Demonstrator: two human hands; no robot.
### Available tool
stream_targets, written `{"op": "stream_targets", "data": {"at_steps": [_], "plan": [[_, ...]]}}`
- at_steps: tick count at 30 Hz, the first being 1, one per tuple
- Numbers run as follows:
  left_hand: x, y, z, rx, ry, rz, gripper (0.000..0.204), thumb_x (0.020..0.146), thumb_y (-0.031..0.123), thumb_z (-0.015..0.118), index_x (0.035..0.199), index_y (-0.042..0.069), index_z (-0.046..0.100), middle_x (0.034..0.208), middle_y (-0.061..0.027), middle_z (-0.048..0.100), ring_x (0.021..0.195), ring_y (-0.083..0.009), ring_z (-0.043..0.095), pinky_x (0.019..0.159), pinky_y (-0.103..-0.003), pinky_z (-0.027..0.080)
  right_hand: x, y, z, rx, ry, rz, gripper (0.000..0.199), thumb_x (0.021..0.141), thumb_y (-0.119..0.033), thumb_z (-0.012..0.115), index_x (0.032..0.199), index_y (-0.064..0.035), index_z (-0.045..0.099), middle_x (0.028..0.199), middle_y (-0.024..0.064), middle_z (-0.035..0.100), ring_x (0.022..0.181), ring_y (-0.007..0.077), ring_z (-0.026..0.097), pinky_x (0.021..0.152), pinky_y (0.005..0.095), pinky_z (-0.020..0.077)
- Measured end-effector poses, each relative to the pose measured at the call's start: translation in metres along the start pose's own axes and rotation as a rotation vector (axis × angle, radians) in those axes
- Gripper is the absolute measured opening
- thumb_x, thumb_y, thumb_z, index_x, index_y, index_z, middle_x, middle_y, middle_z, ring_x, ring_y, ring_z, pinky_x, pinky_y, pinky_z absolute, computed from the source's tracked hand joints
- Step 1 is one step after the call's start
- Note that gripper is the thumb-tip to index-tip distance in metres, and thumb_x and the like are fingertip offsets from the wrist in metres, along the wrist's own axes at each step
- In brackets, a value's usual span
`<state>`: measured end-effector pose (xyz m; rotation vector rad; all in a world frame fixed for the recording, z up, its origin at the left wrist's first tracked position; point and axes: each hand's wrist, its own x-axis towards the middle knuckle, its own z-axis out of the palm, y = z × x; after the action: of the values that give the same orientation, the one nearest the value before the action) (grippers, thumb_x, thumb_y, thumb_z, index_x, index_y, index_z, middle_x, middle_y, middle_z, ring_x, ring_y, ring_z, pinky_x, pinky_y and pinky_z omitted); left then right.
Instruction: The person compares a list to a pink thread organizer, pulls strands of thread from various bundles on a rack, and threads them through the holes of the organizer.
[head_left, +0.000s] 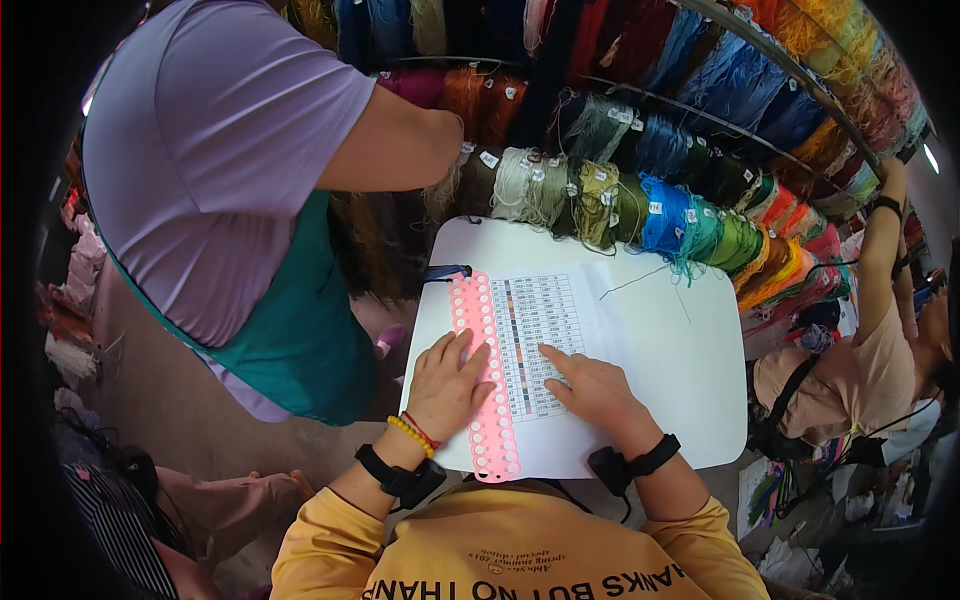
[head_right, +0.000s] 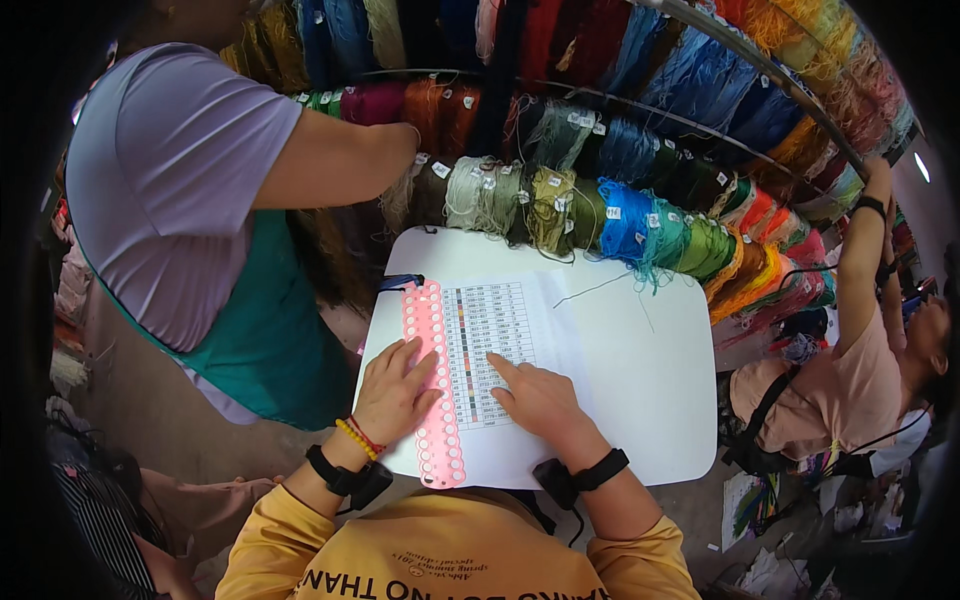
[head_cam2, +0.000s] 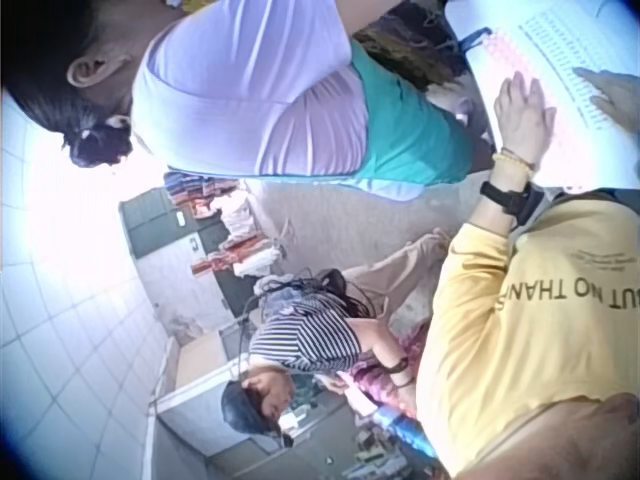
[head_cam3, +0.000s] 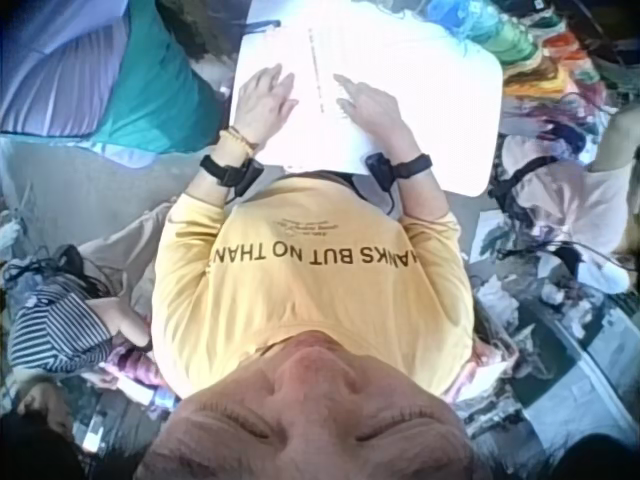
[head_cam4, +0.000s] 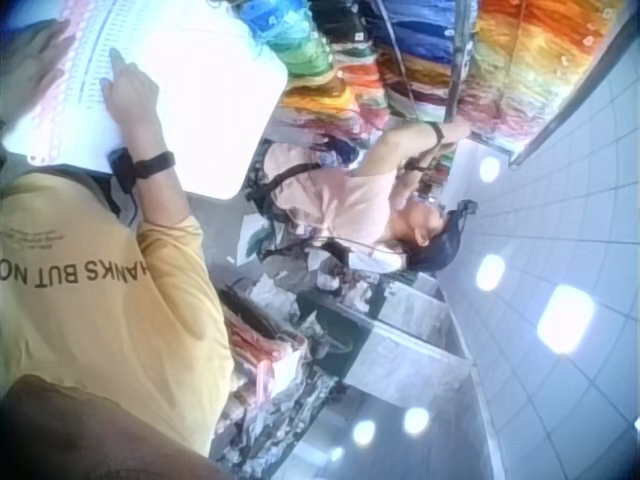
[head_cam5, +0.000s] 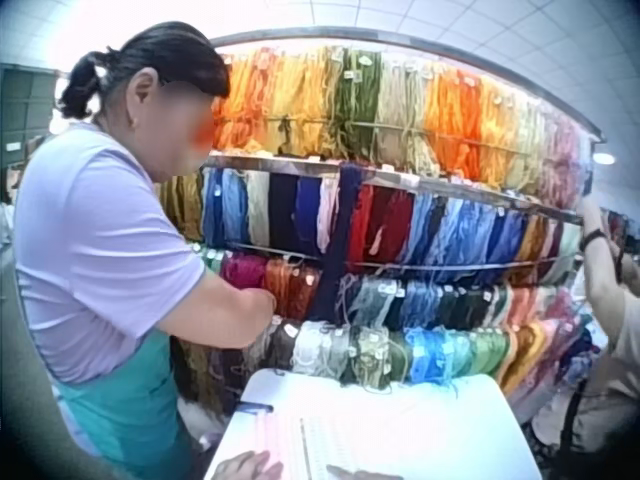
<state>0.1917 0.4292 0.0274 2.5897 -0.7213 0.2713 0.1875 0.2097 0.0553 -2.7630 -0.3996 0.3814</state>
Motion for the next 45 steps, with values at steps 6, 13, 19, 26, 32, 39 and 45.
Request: {"op": "stream_targets", "data": {"at_steps": [6,13,19,26,32,39,45], "plan": [[0.0,-0.001,0.0,0.003,-0.004,0.001,0.045,0.069,0.024,0.063,0.109,0.006,0.052,0.115,-0.0163,0.044,0.109,-0.0313,0.039,0.089,-0.039,0.031,0.004,0.002,0.003,0.016,0.027,0.004,0.044,0.079,-0.028,0.05,0.12,-0.0158,0.041,0.08,0.0103,0.059,0.075,0.0259,0.057,0.064,0.0367,0.0449],[-0.001,-0.001,0.001,0.005,-0.02,0.0,0.045,0.07,0.025,0.062,0.11,0.006,0.051,0.117,-0.0164,0.043,0.11,-0.0313,0.038,0.089,-0.039,0.03,0.003,0.002,0.005,0.008,0.028,-0.005,0.044,0.079,-0.029,0.049,0.121,-0.0181,0.041,0.079,0.0098,0.059,0.074,0.0261,0.057,0.064,0.0369,0.0449],[-0.003,-0.002,0.001,0.013,-0.029,0.01,0.045,0.071,0.026,0.062,0.11,0.006,0.051,0.117,-0.0157,0.043,0.11,-0.0306,0.038,0.089,-0.039,0.03,0.003,-0.002,0.0,0.016,-0.02,0.009,0.043,0.08,-0.028,0.048,0.122,-0.0192,0.04,0.084,0.0111,0.059,0.078,0.027,0.057,0.066,0.0359,0.0444],[-0.002,-0.001,0.001,0.017,-0.021,0.022,0.045,0.071,0.026,0.062,0.11,0.006,0.051,0.117,-0.0156,0.043,0.11,-0.0303,0.038,0.088,-0.039,0.031,0.003,-0.002,-0.001,0.019,-0.041,0.036,0.043,0.08,-0.027,0.048,0.121,-0.0188,0.04,0.087,0.0113,0.059,0.08,0.0278,0.057,0.068,0.0359,0.0444],[-0.005,-0.007,0.0,-0.05,-0.002,0.022,0.045,0.07,0.023,0.062,0.11,0.006,0.051,0.118,-0.0169,0.042,0.11,-0.0319,0.039,0.09,-0.039,0.032,0.006,0.005,0.007,0.025,0.023,-0.016,0.043,0.08,-0.031,0.048,0.121,-0.0208,0.041,0.086,0.0122,0.06,0.08,0.0277,0.057,0.068,0.0377,0.0449],[-0.046,-0.02,-0.048,-0.226,0.113,-0.138,0.039,0.072,0.017,0.06,0.107,0.004,0.051,0.114,-0.017,0.046,0.103,-0.0325,0.044,0.088,-0.037,0.036,0.006,-0.009,-0.007,0.005,-0.094,0.051,0.042,0.08,-0.03,0.047,0.121,-0.0204,0.042,0.092,0.0132,0.06,0.084,0.0295,0.057,0.07,0.0391,0.0446],[-0.117,-0.019,-0.074,-0.264,0.177,-0.361,0.031,0.072,0.011,0.059,0.101,0.002,0.054,0.102,-0.014,0.054,0.094,-0.0304,0.051,0.081,-0.034,0.041,0.007,-0.004,-0.008,-0.015,-0.089,0.031,0.044,0.08,-0.031,0.048,0.121,-0.0189,0.041,0.087,0.0143,0.061,0.08,0.0301,0.057,0.068,0.0394,0.0447]]}}
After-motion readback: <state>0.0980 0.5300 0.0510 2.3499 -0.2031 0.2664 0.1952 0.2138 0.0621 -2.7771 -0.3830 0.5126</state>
